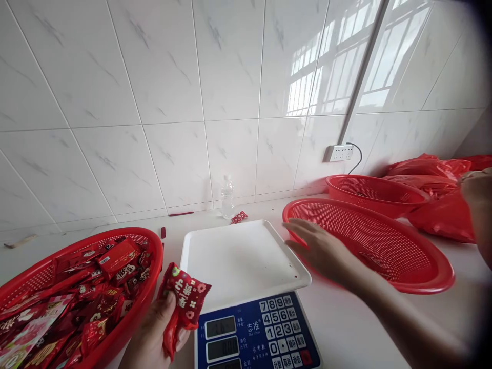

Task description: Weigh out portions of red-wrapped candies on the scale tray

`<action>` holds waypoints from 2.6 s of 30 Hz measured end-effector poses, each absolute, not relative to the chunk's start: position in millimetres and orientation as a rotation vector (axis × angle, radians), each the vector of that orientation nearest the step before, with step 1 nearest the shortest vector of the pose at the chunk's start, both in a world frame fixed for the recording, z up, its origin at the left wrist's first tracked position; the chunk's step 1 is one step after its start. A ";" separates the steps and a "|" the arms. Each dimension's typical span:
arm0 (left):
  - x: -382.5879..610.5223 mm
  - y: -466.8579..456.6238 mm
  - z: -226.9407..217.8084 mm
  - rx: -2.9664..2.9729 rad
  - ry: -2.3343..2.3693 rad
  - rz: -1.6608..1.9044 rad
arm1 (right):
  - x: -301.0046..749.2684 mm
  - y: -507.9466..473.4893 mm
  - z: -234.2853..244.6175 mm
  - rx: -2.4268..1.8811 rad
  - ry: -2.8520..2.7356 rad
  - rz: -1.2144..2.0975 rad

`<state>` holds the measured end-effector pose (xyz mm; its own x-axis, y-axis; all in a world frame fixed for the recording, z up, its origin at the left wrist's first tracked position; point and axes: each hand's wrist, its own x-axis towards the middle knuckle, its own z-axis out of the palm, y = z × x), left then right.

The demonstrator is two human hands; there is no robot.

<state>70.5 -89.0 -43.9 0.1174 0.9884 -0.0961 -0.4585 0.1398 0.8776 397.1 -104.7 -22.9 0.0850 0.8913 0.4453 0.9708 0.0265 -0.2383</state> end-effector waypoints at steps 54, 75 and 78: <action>144.4 -14.2 -28.3 2.621 1.132 0.302 | 337.1 -104.0 -62.1 -1.625 -2.096 -0.157; 156.4 -26.4 -26.6 2.510 0.937 0.348 | 340.0 -98.8 -71.0 -1.553 -1.966 -0.427; 163.5 -24.8 -29.0 2.495 0.888 0.406 | 340.0 -98.9 -71.4 -1.557 -1.991 -0.400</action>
